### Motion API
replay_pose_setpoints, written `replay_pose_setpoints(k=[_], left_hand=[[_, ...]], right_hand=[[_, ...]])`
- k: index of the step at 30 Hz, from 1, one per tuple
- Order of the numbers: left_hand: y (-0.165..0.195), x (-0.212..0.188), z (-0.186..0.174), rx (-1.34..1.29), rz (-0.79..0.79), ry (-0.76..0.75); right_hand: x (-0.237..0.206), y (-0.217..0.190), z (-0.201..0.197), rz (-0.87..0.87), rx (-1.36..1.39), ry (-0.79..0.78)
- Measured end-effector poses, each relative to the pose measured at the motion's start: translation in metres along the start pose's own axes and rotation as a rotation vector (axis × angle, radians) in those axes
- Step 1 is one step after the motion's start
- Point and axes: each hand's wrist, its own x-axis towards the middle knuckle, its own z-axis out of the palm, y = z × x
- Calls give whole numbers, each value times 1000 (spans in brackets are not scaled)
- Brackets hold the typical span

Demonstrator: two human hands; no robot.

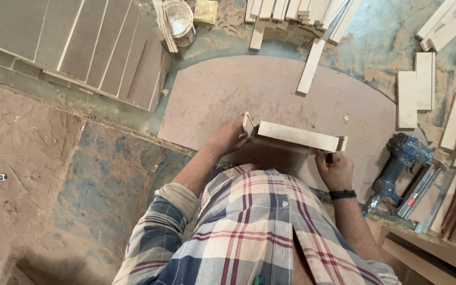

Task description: The person assembles small wooden boxes by fitting pre-cut wooden pieces together and securing them with a pneumatic nail gun. They repeatedly align and fasten the sides of each box on a workbench.

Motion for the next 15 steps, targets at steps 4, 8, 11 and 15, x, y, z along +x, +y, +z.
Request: replay_pose_setpoints(k=[4, 8, 11, 15], left_hand=[[0, -1, 4, 30, 92, 51], [3, -1, 7, 31, 32, -15], [6, 0, 8, 31, 115, 39], [7, 1, 7, 26, 99, 36]], right_hand=[[1, -4, -2, -41, 29, 20], [4, -5, -1, -39, 32, -23], [7, -5, 0, -74, -29, -37], [11, -5, -1, -25, -59, -84]])
